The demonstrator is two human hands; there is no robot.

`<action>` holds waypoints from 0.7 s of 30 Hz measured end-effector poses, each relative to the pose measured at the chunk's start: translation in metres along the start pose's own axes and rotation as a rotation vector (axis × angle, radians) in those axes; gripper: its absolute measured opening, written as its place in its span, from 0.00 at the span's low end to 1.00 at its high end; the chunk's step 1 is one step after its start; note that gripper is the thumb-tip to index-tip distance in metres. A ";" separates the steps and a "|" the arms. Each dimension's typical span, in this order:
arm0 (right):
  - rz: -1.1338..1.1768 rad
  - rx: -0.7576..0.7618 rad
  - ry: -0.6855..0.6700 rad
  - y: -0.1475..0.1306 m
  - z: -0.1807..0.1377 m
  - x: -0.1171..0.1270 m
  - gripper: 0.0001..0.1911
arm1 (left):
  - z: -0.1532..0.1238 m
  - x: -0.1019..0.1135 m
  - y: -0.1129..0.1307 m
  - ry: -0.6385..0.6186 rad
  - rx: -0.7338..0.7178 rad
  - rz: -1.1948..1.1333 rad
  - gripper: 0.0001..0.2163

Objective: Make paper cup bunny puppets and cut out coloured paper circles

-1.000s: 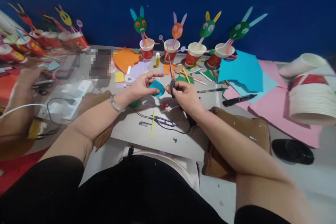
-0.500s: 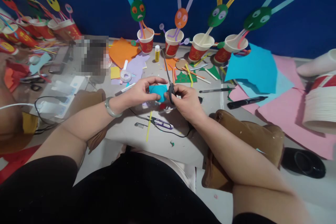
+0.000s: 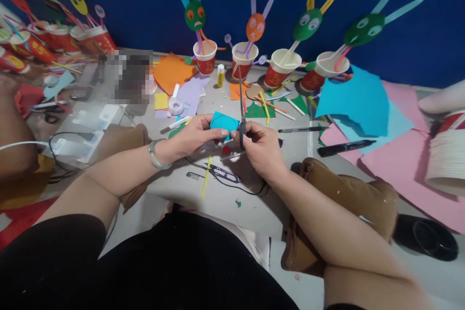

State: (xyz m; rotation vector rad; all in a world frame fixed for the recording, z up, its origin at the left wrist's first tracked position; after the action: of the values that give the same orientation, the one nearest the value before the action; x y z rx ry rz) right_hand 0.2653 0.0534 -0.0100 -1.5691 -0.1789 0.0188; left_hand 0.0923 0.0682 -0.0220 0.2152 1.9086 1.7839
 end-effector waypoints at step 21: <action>-0.143 0.034 -0.401 -0.004 -0.014 -0.014 0.38 | -0.002 0.010 0.021 0.204 -0.109 -0.146 0.20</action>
State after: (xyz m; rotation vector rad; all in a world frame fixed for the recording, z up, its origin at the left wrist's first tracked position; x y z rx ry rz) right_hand 0.2531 0.0380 -0.0070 -1.5014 -0.6027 0.2243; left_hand 0.0780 0.0741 -0.0045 -0.1467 1.9016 1.8635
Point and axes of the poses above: each hand's wrist, its own z-axis towards the middle knuckle, its own x-axis out of the back of the hand, y = z × x, the point moved 5 cm from there along z, towards the middle knuckle, and after that the axes turned 3 degrees about -x, right-handed, at the moved point
